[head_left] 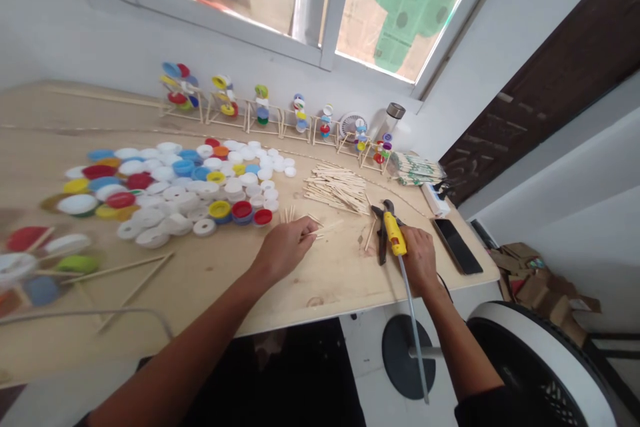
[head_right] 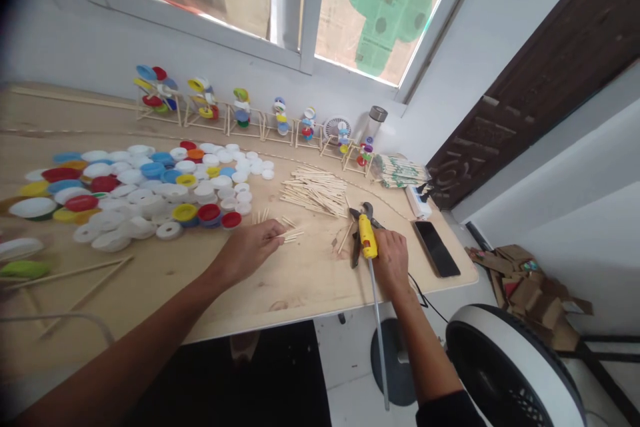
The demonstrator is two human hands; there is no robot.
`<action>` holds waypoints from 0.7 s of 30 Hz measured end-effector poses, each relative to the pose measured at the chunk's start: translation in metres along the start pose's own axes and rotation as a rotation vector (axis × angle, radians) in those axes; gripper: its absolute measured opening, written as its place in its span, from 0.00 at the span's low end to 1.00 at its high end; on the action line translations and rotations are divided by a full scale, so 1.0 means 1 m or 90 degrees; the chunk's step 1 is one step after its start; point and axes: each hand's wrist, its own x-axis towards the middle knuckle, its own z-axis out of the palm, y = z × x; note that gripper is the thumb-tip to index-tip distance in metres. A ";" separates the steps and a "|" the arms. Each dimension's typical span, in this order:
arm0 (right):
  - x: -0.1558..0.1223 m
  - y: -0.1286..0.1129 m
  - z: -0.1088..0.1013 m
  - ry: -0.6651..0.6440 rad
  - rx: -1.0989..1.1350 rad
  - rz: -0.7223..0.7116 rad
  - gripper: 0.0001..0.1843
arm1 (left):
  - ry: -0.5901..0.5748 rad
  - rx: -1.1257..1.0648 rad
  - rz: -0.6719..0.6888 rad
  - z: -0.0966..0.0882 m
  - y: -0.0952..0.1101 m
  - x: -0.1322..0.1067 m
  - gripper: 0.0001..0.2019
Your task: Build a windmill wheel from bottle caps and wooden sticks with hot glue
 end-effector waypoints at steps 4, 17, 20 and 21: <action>0.006 0.005 -0.001 -0.047 -0.019 -0.011 0.13 | 0.001 0.005 0.012 0.008 -0.003 -0.016 0.06; 0.026 0.031 -0.012 -0.216 -0.003 -0.080 0.15 | 0.061 0.057 0.121 0.023 -0.008 -0.029 0.07; 0.033 0.033 -0.018 -0.264 0.000 -0.086 0.16 | 0.079 0.054 0.137 0.024 -0.012 -0.031 0.08; 0.036 0.032 -0.020 -0.279 0.000 -0.086 0.17 | 0.084 0.053 0.142 0.025 -0.013 -0.031 0.08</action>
